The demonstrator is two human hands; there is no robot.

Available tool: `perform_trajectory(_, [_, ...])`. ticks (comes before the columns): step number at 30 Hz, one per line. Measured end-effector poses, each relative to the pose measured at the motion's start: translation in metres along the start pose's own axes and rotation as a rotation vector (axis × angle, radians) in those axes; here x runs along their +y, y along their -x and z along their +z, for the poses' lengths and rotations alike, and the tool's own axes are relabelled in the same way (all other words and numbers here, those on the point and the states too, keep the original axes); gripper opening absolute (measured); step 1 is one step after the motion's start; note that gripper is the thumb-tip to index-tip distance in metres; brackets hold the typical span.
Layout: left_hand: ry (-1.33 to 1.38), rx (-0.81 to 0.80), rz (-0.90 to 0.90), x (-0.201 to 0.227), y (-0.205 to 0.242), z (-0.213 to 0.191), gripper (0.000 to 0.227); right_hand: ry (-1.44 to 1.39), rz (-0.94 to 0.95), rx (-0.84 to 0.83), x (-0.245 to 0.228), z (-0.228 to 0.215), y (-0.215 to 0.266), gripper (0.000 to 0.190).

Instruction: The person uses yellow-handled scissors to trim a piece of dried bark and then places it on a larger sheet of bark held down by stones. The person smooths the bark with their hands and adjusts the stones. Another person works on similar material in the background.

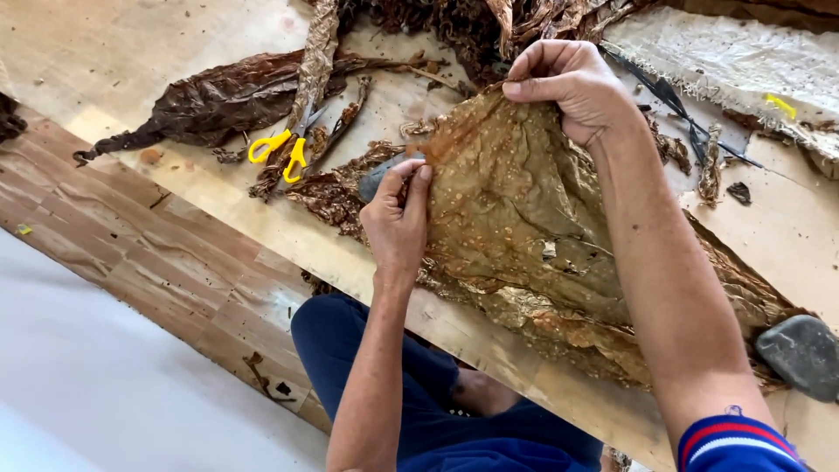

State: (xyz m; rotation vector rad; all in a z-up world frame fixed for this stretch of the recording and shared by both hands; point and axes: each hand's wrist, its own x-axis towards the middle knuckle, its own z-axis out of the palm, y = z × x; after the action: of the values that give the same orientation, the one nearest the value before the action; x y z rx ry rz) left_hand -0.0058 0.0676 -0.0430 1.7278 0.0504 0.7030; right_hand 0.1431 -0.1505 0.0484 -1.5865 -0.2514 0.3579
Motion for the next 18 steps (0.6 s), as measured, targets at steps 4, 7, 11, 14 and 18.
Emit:
perform_trajectory(4, [-0.069, -0.002, -0.007, -0.001, -0.003, -0.003, 0.019, -0.109, -0.045, 0.063, 0.011, -0.001, 0.001, 0.021])
perform_trajectory(7, [-0.095, -0.004, -0.059, -0.007, -0.004, -0.003, 0.021, -0.011, -0.023, 0.025, 0.015, 0.002, 0.005, 0.019])
perform_trajectory(11, [-0.141, 0.002, -0.091, -0.008, -0.004, -0.001, 0.022, 0.554, 0.287, -0.253, -0.01, 0.001, 0.018, 0.047])
perform_trajectory(14, [-0.133, -0.02, -0.097, -0.009, -0.002, -0.002, 0.021, 0.706, 0.354, -0.438, 0.03, -0.035, 0.0, 0.018])
perform_trajectory(18, [-0.215, 0.002, -0.006, -0.013, 0.0, -0.004, 0.018, 0.53, 0.267, -0.307, 0.019, -0.029, 0.008, 0.011])
